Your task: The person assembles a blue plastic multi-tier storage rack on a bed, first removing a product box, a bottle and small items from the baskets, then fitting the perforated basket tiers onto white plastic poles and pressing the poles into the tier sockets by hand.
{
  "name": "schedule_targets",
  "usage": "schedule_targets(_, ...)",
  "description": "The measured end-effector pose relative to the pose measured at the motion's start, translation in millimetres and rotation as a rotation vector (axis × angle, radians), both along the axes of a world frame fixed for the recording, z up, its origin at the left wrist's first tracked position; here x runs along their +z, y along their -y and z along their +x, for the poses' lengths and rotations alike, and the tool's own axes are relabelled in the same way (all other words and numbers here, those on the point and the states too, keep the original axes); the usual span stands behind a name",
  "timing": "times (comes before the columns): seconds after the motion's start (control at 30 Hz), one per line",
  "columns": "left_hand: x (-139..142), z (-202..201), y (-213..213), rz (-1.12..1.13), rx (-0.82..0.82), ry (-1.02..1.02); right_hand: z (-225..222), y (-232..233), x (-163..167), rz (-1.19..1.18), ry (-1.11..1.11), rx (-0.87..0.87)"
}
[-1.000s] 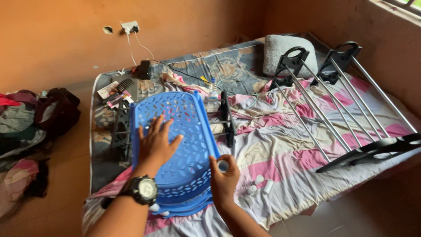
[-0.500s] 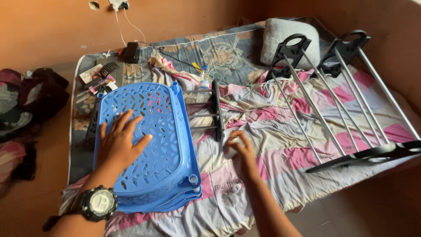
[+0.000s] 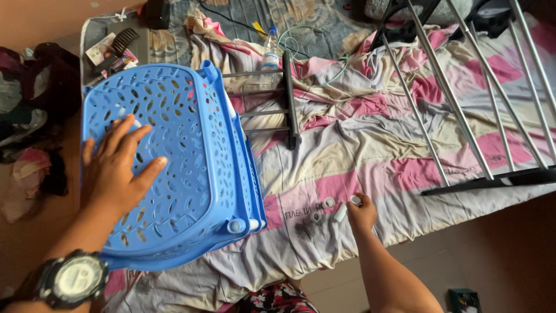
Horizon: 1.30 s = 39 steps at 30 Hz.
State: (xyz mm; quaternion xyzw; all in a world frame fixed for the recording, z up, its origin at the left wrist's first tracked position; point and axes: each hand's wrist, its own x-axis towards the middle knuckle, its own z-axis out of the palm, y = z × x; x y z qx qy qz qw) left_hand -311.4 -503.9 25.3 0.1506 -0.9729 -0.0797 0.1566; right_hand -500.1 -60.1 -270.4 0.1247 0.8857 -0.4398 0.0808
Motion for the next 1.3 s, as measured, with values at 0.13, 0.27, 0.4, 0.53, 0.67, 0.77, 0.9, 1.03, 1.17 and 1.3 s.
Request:
schedule_targets(0.13, 0.9, 0.6, -3.3, 0.0, -0.007, 0.004, 3.6, 10.3, -8.0, -0.127, -0.153, 0.079)
schedule_targets(0.27, 3.0, -1.0, -2.2, -0.003, -0.013, 0.014, 2.8, 19.1, -20.2, 0.047, -0.079, 0.192)
schedule_targets(0.4, 3.6, -2.4, -1.8, 0.004, -0.008, 0.012, 4.7, 22.0, -28.5, 0.047, -0.009, 0.234)
schedule_targets(0.53, 1.8, -2.4, -2.4, -0.007, -0.002, 0.001, 9.2, 17.7, -25.2, 0.008, 0.095, 0.187)
schedule_targets(0.67, 0.8, -3.3, -1.4, -0.017, 0.002, -0.028, 6.7, 20.7, -2.8, 0.086, -0.228, -0.012)
schedule_targets(0.77, 0.3, -5.1, -0.8, -0.015, 0.018, -0.043, 2.9, 35.9, 25.7, -0.119, -0.366, -0.067)
schedule_targets(0.9, -2.3, -4.9, -1.5, -0.031, 0.027, -0.091, 17.7, 94.3, 87.4, -0.89, -0.213, 0.214)
schedule_targets(1.03, -5.7, 2.5, -4.9, -0.031, 0.037, -0.104, 80.2, 143.9, 160.4, -0.844, 0.132, 0.481)
schedule_targets(1.17, -5.7, 9.7, -11.0, -0.02, 0.061, -0.097, 124.4, 176.8, 209.2, -0.794, 0.203, 0.546)
schedule_targets(1.3, 4.2, 26.4, -11.8, -0.019, 0.066, -0.1, 146.6, 193.3, 228.4, -0.628, 0.318, 0.391)
